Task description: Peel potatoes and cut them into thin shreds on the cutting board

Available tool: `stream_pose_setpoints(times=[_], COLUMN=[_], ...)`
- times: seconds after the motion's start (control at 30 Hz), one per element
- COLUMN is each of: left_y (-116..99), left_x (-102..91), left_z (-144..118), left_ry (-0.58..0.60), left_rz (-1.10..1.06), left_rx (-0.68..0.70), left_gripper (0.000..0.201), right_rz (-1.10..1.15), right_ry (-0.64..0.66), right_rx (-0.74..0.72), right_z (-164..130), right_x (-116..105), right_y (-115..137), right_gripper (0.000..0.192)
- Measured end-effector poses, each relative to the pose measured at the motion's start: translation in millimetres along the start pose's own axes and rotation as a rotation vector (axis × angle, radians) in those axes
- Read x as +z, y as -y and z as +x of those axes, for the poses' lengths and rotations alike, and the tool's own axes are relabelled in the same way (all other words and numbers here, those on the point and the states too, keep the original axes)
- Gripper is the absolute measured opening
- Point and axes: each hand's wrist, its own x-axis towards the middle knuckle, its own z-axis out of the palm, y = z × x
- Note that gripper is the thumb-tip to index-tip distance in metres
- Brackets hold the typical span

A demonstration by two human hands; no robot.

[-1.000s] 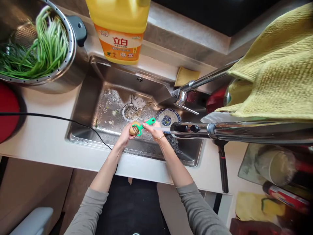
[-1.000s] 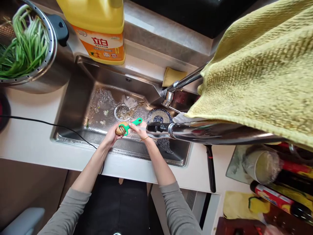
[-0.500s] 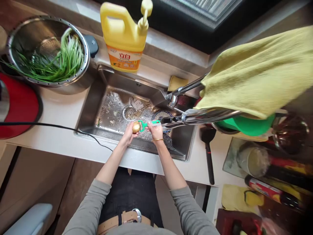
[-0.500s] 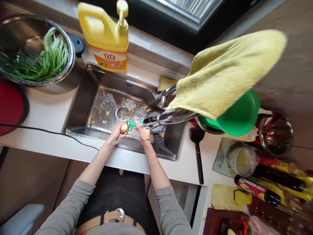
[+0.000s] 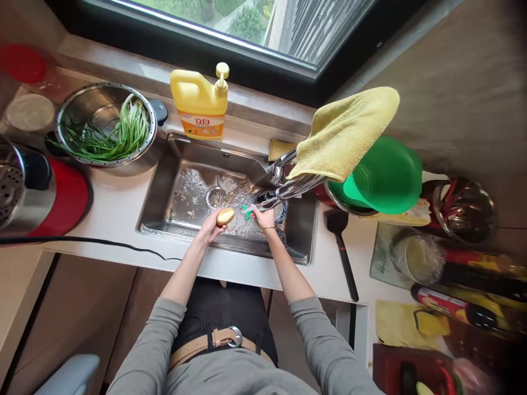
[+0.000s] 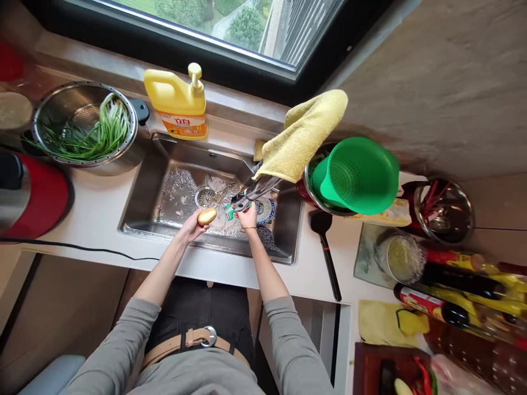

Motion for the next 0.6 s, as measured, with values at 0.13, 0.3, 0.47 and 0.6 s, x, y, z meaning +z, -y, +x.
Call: stream_pose_setpoints(times=[0.13,0.3,0.47,0.6], left_y=[11,22,15,9], left_x=[9.1,9.4,-2.2,-7.5], left_z=[13,15,6,6], left_ry=[-0.132,-0.224,-0.227,-0.208], left_rz=[0.089,0.22,0.217,0.287], left_rx=[0.074,0.167,0.161,0.219], left_gripper=[0.033,0.033,0.039,0.038], right_rz=[0.128,0.141,0.08,0.119], right_ry=[-0.04,0.094,-0.038,-0.069], right_rx=[0.02,0.027,0.084,0.102], right_z=[-21,-34,-8,0], right_x=[20,38,22,15], right_y=[-5,-11,-18,-16], right_gripper=[0.04,0.034,0.032,0.031])
